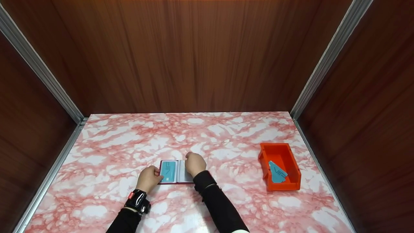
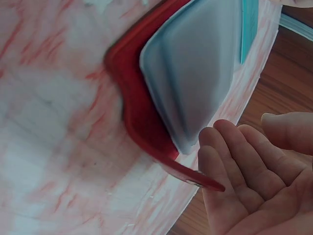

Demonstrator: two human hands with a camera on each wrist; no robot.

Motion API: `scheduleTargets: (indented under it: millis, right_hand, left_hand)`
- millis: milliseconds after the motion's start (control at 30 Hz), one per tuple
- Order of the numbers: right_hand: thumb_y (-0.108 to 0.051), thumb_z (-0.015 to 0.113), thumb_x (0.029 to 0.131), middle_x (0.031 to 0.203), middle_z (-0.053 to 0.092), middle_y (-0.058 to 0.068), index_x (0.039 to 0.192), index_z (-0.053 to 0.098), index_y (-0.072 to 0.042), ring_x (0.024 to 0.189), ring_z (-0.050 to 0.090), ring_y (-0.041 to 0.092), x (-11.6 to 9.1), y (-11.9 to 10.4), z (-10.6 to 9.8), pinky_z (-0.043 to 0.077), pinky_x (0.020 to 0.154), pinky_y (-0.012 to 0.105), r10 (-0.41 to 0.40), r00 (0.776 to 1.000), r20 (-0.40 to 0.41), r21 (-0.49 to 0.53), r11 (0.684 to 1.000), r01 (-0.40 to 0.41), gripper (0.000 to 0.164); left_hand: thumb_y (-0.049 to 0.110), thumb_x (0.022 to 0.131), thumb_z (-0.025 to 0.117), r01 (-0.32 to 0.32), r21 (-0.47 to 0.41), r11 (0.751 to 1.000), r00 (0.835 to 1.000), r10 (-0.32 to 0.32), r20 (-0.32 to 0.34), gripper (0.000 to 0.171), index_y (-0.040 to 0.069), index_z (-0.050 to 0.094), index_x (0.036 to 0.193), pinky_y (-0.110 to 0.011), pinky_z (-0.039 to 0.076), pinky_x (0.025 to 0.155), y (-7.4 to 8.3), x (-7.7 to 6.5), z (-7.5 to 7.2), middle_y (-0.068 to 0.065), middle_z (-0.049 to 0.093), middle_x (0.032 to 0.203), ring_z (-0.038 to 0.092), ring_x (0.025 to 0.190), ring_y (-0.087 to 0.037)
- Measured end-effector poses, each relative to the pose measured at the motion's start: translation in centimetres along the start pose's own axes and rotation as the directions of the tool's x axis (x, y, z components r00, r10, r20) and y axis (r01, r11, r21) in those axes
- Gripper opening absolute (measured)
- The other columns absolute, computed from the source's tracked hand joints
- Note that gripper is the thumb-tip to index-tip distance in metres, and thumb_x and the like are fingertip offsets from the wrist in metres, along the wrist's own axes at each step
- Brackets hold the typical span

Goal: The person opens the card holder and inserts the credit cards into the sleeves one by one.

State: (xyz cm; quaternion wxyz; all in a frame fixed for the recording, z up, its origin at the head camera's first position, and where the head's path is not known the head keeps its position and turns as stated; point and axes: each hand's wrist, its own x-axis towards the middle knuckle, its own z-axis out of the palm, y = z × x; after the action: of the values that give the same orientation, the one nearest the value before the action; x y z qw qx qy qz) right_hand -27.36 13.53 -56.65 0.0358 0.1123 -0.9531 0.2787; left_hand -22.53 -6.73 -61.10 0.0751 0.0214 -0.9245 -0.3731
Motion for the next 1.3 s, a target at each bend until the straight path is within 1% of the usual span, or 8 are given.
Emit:
scheduleTargets:
  millis: [133, 267, 500, 800, 967, 1100, 1200, 1300]
  right_hand:
    - [-0.007, 0.068, 0.088, 0.088, 0.071, 0.01, 0.099, 0.072, -0.001, 0.081, 0.067, 0.03, -0.2, 0.3, 0.0, 0.053, 0.072, 0.043, -0.009, 1.0, -0.014, 0.0, 1.0, 0.009, 0.013]
    - [-0.008, 0.07, 0.088, 0.083, 0.07, 0.008, 0.098, 0.072, -0.002, 0.077, 0.066, 0.028, -0.3, 0.6, 0.0, 0.053, 0.069, 0.042, -0.038, 0.999, -0.029, -0.028, 0.999, 0.037, 0.012]
    - [-0.009, 0.07, 0.089, 0.083, 0.07, 0.008, 0.098, 0.073, -0.003, 0.077, 0.067, 0.028, -0.6, 1.1, 0.2, 0.054, 0.069, 0.042, -0.1, 0.995, -0.028, -0.067, 0.993, 0.098, 0.012]
    - [-0.009, 0.07, 0.088, 0.084, 0.071, 0.008, 0.096, 0.074, -0.005, 0.078, 0.067, 0.029, -0.8, 1.5, 0.5, 0.054, 0.066, 0.044, -0.107, 0.994, -0.025, -0.11, 0.988, 0.104, 0.009]
    - [-0.008, 0.069, 0.089, 0.084, 0.072, 0.009, 0.094, 0.074, -0.006, 0.077, 0.068, 0.031, -0.9, 1.7, 0.8, 0.054, 0.065, 0.044, -0.146, 0.989, -0.039, -0.138, 0.981, 0.139, 0.007]
    - [-0.007, 0.068, 0.09, 0.086, 0.073, 0.011, 0.095, 0.075, -0.006, 0.079, 0.069, 0.032, -1.1, 1.7, 0.9, 0.055, 0.066, 0.045, -0.164, 0.985, -0.047, -0.15, 0.976, 0.156, 0.009]
    - [-0.007, 0.067, 0.089, 0.085, 0.072, 0.011, 0.094, 0.075, -0.007, 0.078, 0.069, 0.032, -1.2, 1.7, 0.9, 0.055, 0.065, 0.045, -0.175, 0.983, -0.048, -0.164, 0.973, 0.165, 0.01]
    - [-0.006, 0.067, 0.088, 0.08, 0.071, 0.01, 0.088, 0.075, -0.009, 0.074, 0.068, 0.032, -1.2, 1.7, 1.0, 0.054, 0.062, 0.045, -0.197, 0.979, -0.054, -0.193, 0.964, 0.184, 0.008]
  left_hand:
    - [0.007, 0.072, 0.081, 0.0, 0.001, 1.0, 1.0, 0.0, -0.002, 0.022, -0.001, 0.065, 0.085, -0.044, 0.051, 0.074, 0.0, 0.0, 0.0, -0.005, 0.061, 0.074, 0.06, 0.072, -0.027]
    - [0.007, 0.072, 0.081, 0.008, 0.003, 1.0, 1.0, -0.008, 0.005, 0.022, -0.001, 0.066, 0.085, -0.045, 0.051, 0.075, 0.1, -0.1, -0.1, -0.007, 0.061, 0.075, 0.061, 0.073, -0.028]
    - [0.006, 0.072, 0.081, 0.011, 0.005, 1.0, 1.0, -0.011, -0.002, 0.021, 0.0, 0.065, 0.084, -0.045, 0.051, 0.074, 0.2, -0.1, -0.2, -0.008, 0.063, 0.076, 0.061, 0.073, -0.029]
    - [0.006, 0.072, 0.08, 0.018, 0.007, 1.0, 1.0, -0.018, 0.008, 0.021, 0.0, 0.064, 0.084, -0.044, 0.05, 0.073, 0.1, -0.1, -0.1, -0.007, 0.062, 0.076, 0.06, 0.072, -0.027]
    - [0.006, 0.072, 0.081, 0.019, 0.002, 1.0, 1.0, -0.019, 0.008, 0.022, -0.001, 0.065, 0.084, -0.044, 0.051, 0.072, 0.2, -0.2, -0.2, -0.007, 0.063, 0.076, 0.06, 0.071, -0.027]
    - [0.007, 0.072, 0.081, 0.01, 0.006, 1.0, 1.0, -0.01, 0.002, 0.023, -0.001, 0.065, 0.085, -0.044, 0.051, 0.072, 0.2, -0.2, -0.2, -0.007, 0.062, 0.075, 0.061, 0.072, -0.027]
    - [0.007, 0.072, 0.082, 0.002, 0.011, 1.0, 1.0, -0.002, 0.0, 0.023, -0.002, 0.065, 0.086, -0.044, 0.051, 0.072, 0.2, -0.2, -0.1, -0.007, 0.062, 0.075, 0.06, 0.072, -0.027]
    - [0.008, 0.073, 0.082, 0.001, 0.011, 1.0, 1.0, -0.001, 0.004, 0.023, -0.002, 0.065, 0.087, -0.044, 0.051, 0.072, 0.1, -0.1, -0.1, -0.007, 0.062, 0.076, 0.061, 0.072, -0.027]
